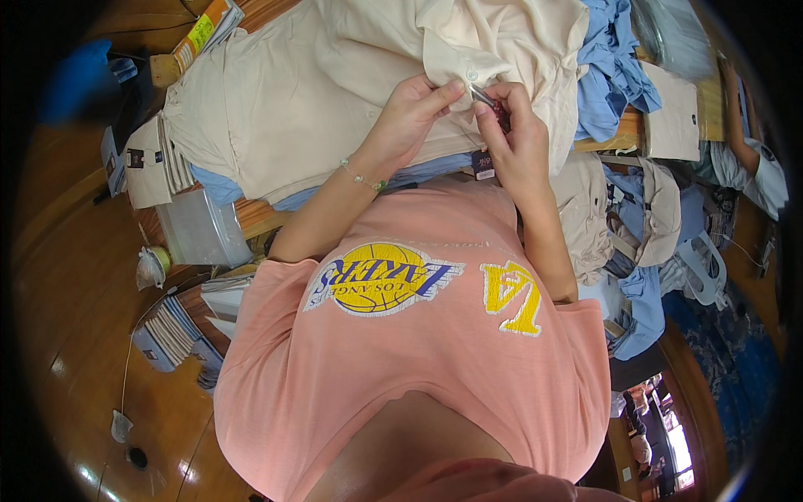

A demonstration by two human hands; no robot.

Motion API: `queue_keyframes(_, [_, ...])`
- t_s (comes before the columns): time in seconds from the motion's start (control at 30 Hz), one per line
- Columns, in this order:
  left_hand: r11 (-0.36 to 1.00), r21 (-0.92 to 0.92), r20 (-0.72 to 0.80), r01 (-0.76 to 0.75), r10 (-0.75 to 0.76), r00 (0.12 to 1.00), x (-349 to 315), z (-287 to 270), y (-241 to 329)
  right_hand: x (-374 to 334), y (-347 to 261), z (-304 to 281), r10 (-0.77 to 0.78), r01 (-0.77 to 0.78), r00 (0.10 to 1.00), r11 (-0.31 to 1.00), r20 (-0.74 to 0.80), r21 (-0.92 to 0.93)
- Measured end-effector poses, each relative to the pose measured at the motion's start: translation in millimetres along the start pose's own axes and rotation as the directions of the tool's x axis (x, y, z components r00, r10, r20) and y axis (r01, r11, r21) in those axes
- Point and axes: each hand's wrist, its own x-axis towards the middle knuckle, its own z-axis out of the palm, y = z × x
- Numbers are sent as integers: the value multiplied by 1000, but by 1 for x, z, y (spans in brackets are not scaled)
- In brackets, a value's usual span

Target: The person trims loose threads from the collar and button area of several shirts using a pair of shears and flips the garments to check different sections.

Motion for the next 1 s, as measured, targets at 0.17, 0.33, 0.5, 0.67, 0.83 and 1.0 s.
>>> queue_keyframes(0.17, [1000, -1, 1, 0, 0, 1000, -1, 1, 1, -1, -5, -3, 4, -2, 999, 999, 44, -37])
queue_keyframes(0.33, [1000, -1, 8, -3, 3, 1000, 0, 0, -2, -1, 1, -1, -10, 11, 1000, 999, -19, 39])
queue_keyframes(0.5, [1000, 5, 3, 22, -22, 1000, -3, 0, -2, -1, 3, 0, -37, 53, 997, 971, -74, 232])
queue_keyframes(0.67, [990, -32, 89, 139, -136, 987, -4, -5, -1, 7, 2, 2, -244, 248, 968, 964, -54, 97])
queue_keyframes(0.83, [962, -82, 162, 259, -243, 956, -1, -18, -1, 9, 13, 1, -391, 392, 919, 920, -56, 12])
queue_keyframes(1.0, [971, -74, 150, 228, -216, 965, -4, -11, 2, 5, 14, 4, -356, 371, 920, 926, -165, 69])
